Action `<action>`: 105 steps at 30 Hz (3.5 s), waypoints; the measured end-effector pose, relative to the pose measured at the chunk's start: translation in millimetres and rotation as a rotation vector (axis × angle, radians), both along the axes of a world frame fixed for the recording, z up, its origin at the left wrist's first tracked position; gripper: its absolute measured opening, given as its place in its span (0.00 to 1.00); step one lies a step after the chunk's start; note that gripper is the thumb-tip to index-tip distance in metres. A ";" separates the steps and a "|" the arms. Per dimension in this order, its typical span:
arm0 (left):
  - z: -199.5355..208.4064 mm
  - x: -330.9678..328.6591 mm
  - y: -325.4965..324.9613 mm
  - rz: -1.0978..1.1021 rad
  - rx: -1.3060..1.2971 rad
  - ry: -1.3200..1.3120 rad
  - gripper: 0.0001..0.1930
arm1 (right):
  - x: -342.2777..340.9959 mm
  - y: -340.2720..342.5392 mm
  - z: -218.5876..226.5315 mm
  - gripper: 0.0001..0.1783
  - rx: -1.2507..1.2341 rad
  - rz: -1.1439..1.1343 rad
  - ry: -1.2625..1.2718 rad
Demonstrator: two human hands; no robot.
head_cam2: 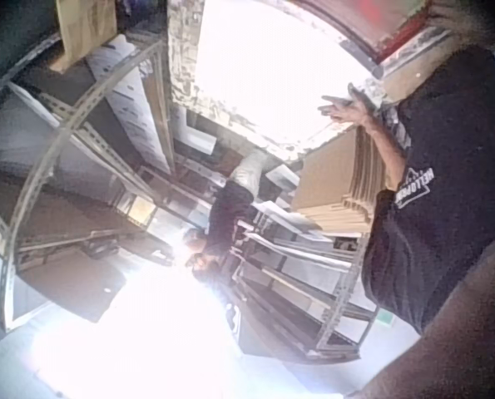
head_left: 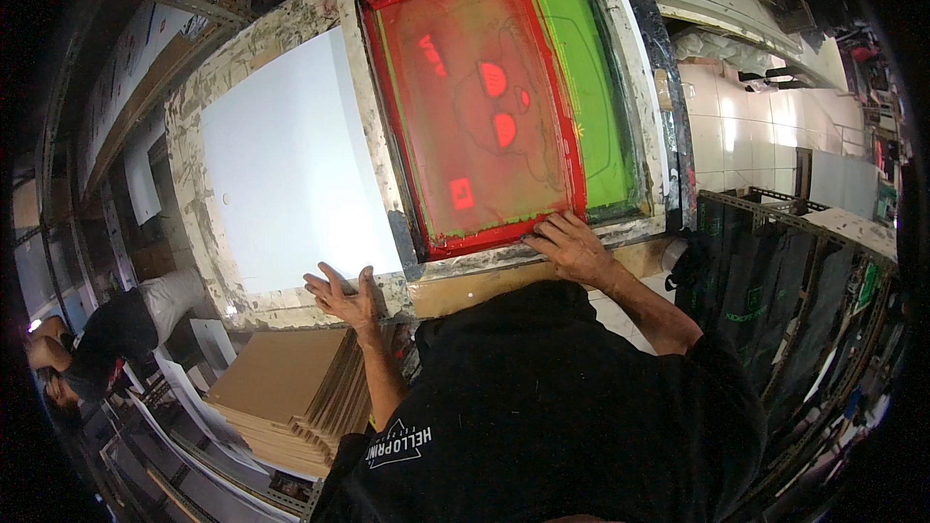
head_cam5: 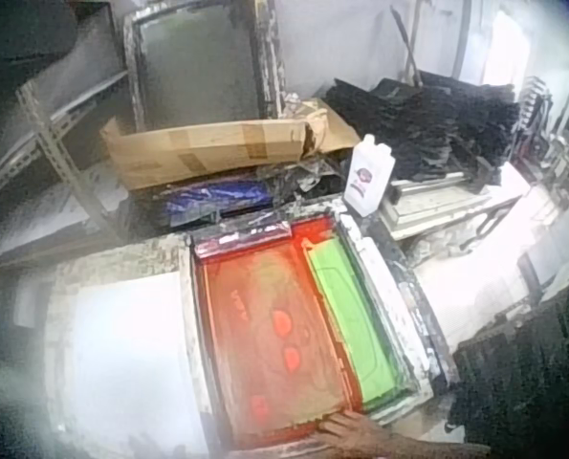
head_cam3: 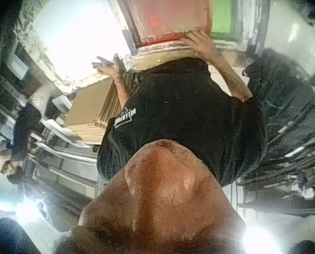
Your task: The person performs screen printing on white cardboard sheets using a squeegee and a screen frame with red ink. They repeatedly pull the squeegee across the screen, lift the frame to reveal the printed design, and stack the finished sheets. Another person assists by removing printed sheets from the workspace.
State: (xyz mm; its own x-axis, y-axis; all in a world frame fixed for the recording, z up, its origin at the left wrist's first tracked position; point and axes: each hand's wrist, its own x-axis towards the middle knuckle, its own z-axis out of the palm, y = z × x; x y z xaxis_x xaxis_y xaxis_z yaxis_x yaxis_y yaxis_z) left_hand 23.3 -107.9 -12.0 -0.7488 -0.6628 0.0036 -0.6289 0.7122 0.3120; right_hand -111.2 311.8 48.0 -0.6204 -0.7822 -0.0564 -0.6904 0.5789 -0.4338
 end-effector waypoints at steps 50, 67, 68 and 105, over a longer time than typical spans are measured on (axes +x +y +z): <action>-1.7 2.7 2.0 -0.031 -0.057 -0.002 0.49 | -2.3 -0.1 0.3 0.30 -0.005 -0.003 -0.092; -9.1 4.4 0.3 -0.035 -0.110 0.026 0.53 | -4.7 -0.3 3.5 0.35 0.003 0.025 -0.128; -8.3 5.9 -0.5 -0.026 -0.111 0.010 0.54 | -4.0 -1.7 3.2 0.35 0.003 0.027 -0.108; 5.6 -8.7 79.1 -0.528 -0.041 0.275 0.23 | -2.2 -2.4 5.5 0.31 -0.020 -0.015 -0.128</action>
